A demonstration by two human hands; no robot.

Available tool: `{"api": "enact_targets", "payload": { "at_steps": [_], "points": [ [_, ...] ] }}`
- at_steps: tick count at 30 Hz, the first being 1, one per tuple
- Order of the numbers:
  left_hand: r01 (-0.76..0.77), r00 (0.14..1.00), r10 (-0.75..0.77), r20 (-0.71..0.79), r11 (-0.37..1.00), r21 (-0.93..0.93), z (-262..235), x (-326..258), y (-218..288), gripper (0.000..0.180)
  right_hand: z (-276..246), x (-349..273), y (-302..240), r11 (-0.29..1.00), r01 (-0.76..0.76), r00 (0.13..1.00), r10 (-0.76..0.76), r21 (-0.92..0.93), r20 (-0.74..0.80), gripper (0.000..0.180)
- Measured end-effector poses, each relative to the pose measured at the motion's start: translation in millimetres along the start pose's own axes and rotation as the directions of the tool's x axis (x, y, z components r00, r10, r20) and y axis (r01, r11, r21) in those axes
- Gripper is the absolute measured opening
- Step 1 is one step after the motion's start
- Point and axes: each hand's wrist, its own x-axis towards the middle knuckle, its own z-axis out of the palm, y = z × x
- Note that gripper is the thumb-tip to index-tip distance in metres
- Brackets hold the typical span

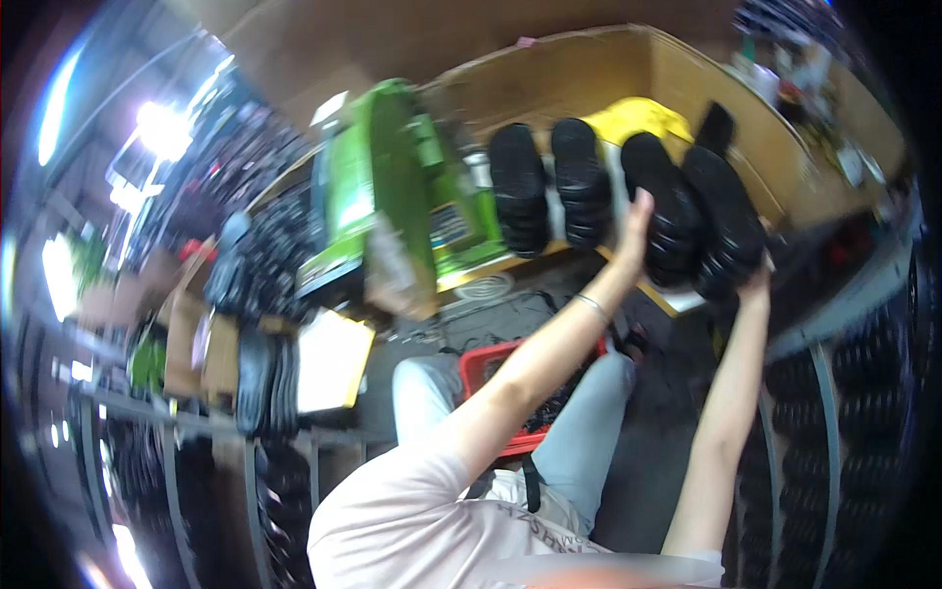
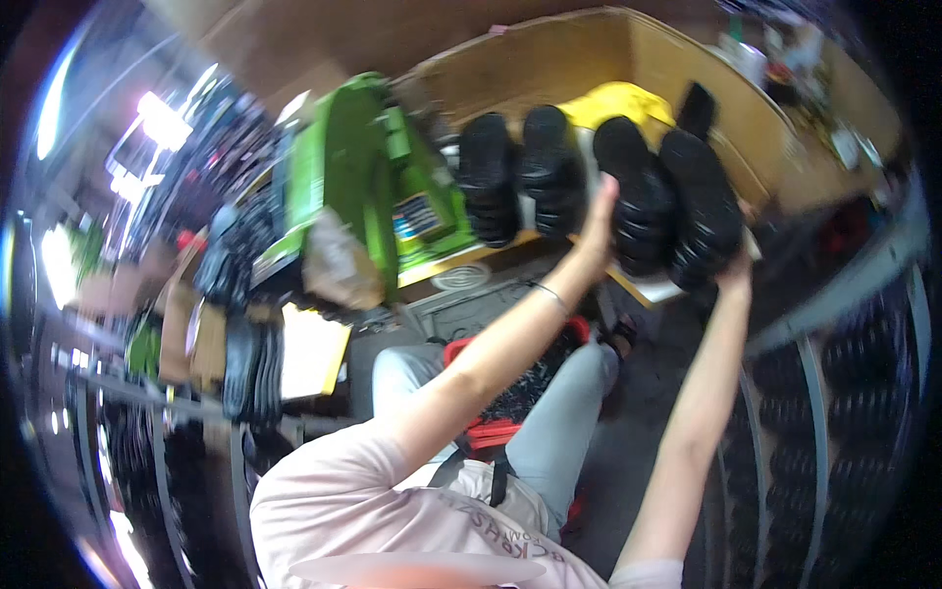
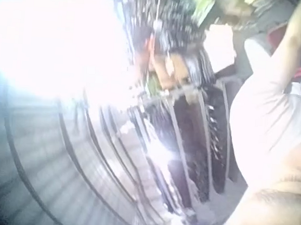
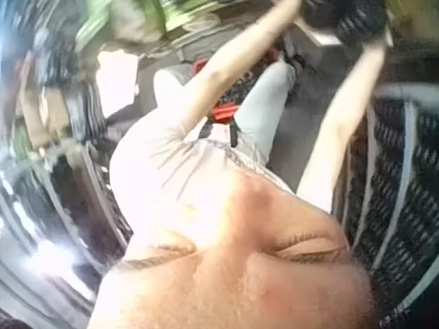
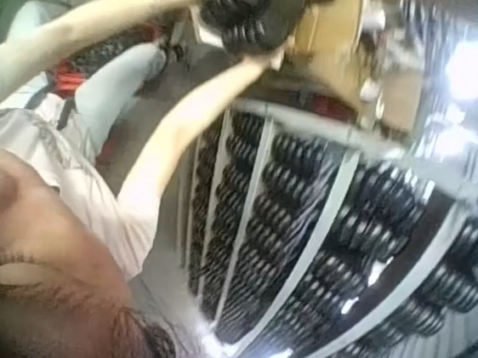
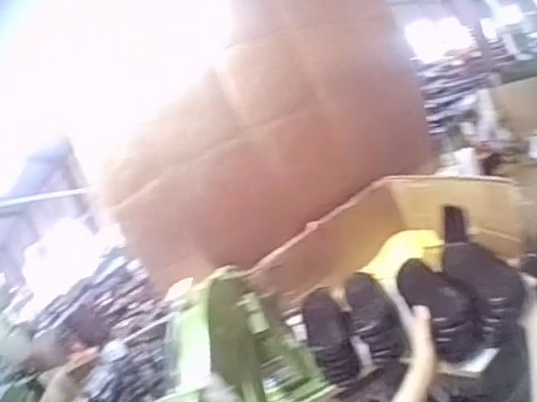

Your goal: Trim and process shoe soles using an industrial cutting machine.

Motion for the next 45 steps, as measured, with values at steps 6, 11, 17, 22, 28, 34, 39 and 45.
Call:
{"api": "enact_targets", "payload": {
  "at_steps": [6,11,17,22,28,34,39,45],
  "points": [
    [0.199,0.978,-0.206,-0.001,0.943,0.268,-79.6,-119.8,-9.8,0.053,40.4,1.0,20.8,0.958,-0.283,0.829,0.266,0.042,-0.492,0.059],
    [0.075,0.997,-0.050,-0.057,0.732,0.677,-162.8,-258.1,-1.2,0.017,-53.3,-25.5,-6.0,0.983,-0.180,0.943,0.163,-0.033,-0.291,0.052],
    [0.279,0.762,0.614,-0.205,-0.026,0.960,-290.3,-309.9,188.6,0.017,-19.5,-65.6,54.6,0.932,0.178,0.821,-0.318,-0.317,-0.474,0.036],
    [0.064,0.588,0.755,0.290,-0.401,0.914,-237.0,-262.4,315.5,0.034,-33.6,-149.8,90.2,0.974,0.054,0.808,-0.173,-0.222,-0.563,0.029],
    [0.022,0.725,0.441,0.529,-0.782,0.623,-255.6,-225.7,380.2,0.019,12.9,-211.3,190.8,0.985,-0.142,0.739,0.042,-0.095,-0.673,0.016],
    [-0.166,0.400,0.798,0.452,-0.422,0.891,-192.2,-380.9,361.0,0.036,118.8,-266.1,242.8,0.895,-0.414,0.745,0.228,-0.166,-0.627,0.028],
    [-0.188,0.594,0.739,-0.318,0.511,0.839,-208.7,-493.8,275.5,0.042,234.4,-272.8,286.2,0.669,-0.679,0.734,0.616,-0.303,-0.285,0.040],
    [-0.233,0.824,0.348,-0.447,0.927,0.292,-210.0,-451.5,190.2,0.050,296.0,-228.2,299.5,0.949,-0.303,0.951,0.307,0.083,-0.035,0.086]
  ]
}}
